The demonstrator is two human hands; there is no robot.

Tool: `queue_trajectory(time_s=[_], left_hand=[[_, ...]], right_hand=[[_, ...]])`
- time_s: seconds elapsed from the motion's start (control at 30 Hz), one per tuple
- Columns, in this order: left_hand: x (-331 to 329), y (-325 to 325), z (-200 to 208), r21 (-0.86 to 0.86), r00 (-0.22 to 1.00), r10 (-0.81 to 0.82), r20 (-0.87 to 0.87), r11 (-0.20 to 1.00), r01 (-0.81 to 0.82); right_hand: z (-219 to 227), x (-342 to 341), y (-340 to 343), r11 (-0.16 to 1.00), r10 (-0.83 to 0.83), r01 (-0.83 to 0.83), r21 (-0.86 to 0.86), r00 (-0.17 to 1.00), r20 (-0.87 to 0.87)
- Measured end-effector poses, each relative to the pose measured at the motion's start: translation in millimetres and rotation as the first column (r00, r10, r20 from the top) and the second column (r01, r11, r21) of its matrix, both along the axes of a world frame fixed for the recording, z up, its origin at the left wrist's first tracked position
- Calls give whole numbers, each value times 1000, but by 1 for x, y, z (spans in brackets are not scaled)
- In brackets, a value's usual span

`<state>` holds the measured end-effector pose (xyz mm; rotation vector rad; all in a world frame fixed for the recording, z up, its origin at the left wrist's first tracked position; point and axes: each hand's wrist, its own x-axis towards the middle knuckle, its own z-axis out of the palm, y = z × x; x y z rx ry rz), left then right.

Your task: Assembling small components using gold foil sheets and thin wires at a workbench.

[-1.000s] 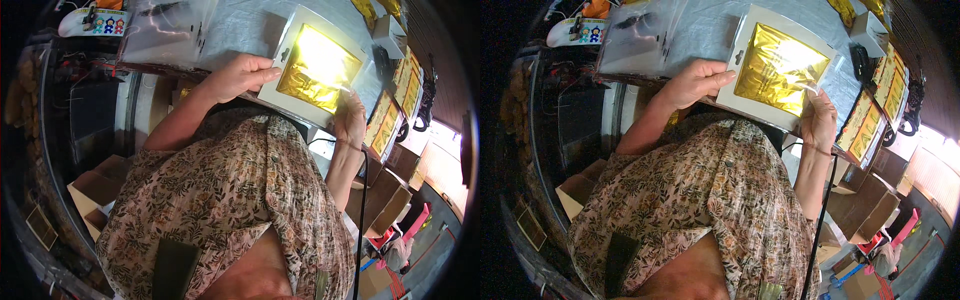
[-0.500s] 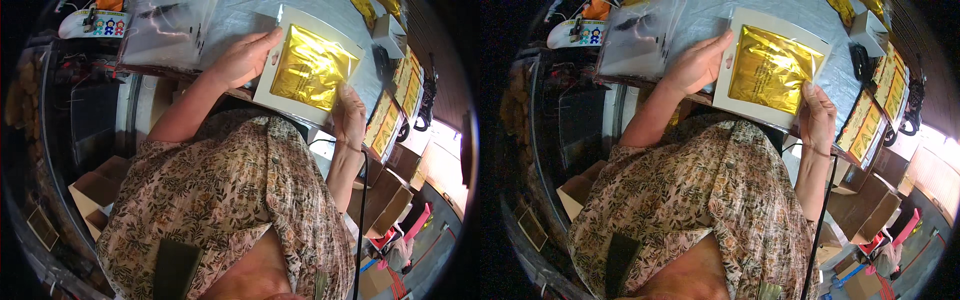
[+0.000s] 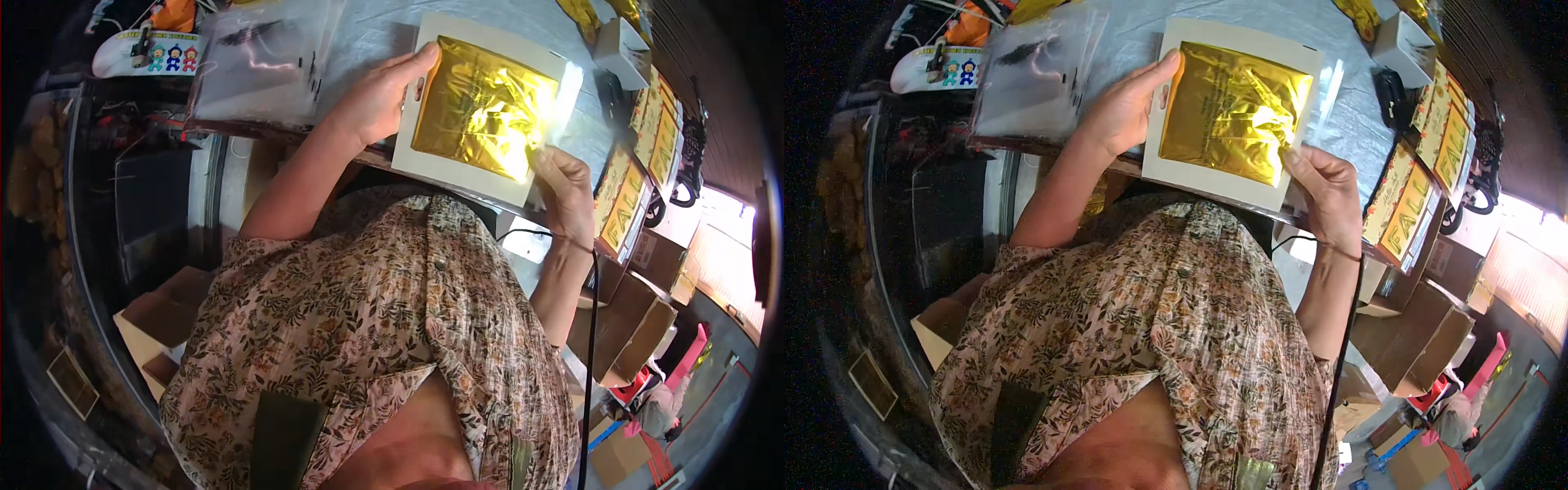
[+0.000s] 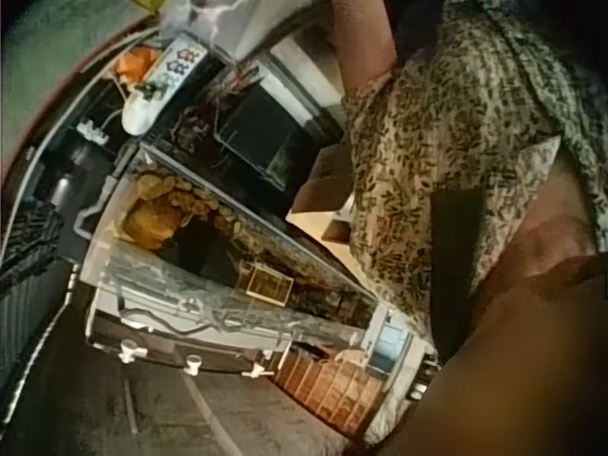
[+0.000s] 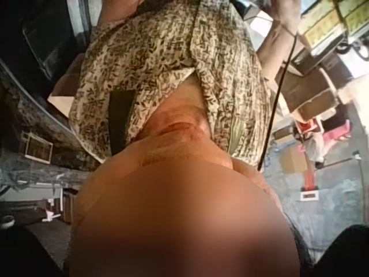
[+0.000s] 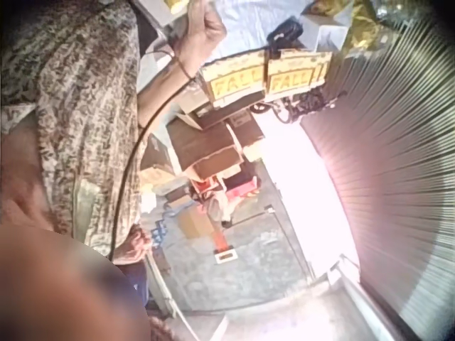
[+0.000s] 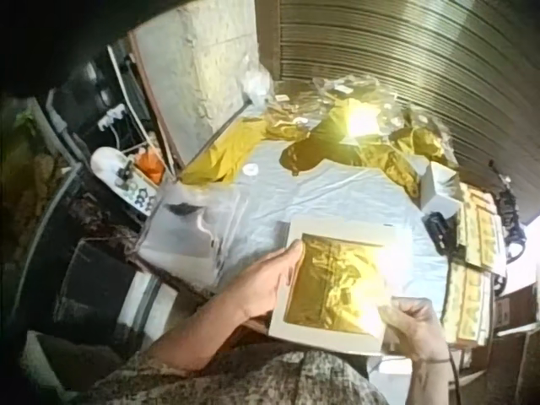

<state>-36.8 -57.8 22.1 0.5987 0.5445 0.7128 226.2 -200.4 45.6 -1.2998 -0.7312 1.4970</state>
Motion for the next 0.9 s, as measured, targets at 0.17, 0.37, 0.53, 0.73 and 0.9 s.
queue_trajectory(time_s=[0.17, 0.37, 0.53, 0.73, 0.9], left_hand=[[-1, -1, 5, 1, 999, -17, -34, 1000, 17], [1, 0, -1, -7, 998, -12, 61, 1000, 13], [2, -4, 6, -24, 993, -34, 112, 999, 37], [-1, -9, 8, -28, 997, -26, 76, 999, 28], [-19, 8, 1, -73, 996, -26, 91, 997, 33]], right_hand=[[0, -5, -3, 1000, 1, -1, 12, 1000, 4], [0, -4, 0, 1000, 11, -12, -28, 1000, -3], [6, -13, 3, 999, 4, -4, -49, 1000, 0], [12, -28, 8, 996, -55, 58, -65, 997, 55], [17, -17, 11, 1000, -21, 22, -7, 997, 77]])
